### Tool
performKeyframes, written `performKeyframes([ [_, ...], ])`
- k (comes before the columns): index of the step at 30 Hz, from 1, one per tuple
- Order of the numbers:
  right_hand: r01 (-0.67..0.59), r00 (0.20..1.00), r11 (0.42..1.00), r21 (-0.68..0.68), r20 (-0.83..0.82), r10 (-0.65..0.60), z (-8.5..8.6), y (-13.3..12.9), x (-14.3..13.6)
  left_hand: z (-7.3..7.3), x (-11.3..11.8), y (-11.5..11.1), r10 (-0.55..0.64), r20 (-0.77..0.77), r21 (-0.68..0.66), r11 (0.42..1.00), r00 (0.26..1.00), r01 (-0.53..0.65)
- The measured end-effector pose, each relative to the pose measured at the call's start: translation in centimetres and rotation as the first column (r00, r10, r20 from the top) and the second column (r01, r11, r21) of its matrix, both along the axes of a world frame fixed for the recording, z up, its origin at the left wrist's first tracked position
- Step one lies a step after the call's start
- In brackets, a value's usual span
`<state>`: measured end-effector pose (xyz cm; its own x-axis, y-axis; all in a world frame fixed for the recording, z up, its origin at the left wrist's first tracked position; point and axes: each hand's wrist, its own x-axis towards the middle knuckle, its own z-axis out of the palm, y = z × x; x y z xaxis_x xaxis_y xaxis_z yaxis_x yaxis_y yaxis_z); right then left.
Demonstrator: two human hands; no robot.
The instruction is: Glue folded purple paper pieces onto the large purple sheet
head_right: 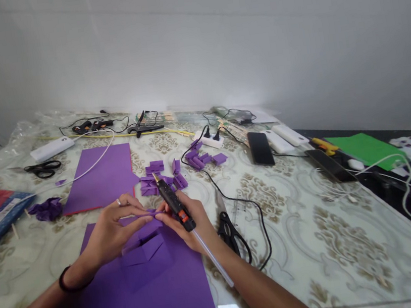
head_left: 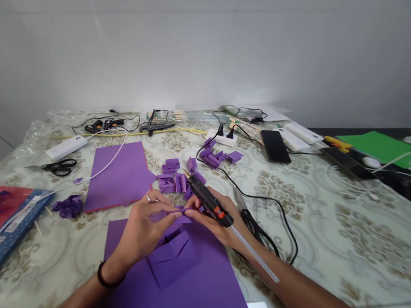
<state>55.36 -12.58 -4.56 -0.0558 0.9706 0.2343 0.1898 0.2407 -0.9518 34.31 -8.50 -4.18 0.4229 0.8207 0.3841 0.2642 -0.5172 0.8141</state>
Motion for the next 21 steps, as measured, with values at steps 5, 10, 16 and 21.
performKeyframes([
  [5,0.239,0.97,0.971,0.001,0.033,-0.239,0.3,0.8,1.8,0.3,-0.1,0.0,0.058,-0.015,-0.011,0.998,0.998,-0.058],
  [10,0.393,0.919,0.912,-0.121,0.1,-0.382,-0.6,3.2,6.0,0.2,0.1,0.2,0.174,0.055,-0.038,0.984,0.983,-0.172],
  [16,0.34,0.882,0.922,-0.186,0.403,-0.244,-1.7,4.5,8.2,-0.2,0.1,0.6,0.214,0.167,-0.071,0.976,0.962,-0.205],
  [21,0.241,0.901,0.941,-0.236,0.415,-0.127,-1.4,4.1,7.6,-0.5,-0.2,1.0,0.236,0.196,-0.064,0.972,0.952,-0.228],
])
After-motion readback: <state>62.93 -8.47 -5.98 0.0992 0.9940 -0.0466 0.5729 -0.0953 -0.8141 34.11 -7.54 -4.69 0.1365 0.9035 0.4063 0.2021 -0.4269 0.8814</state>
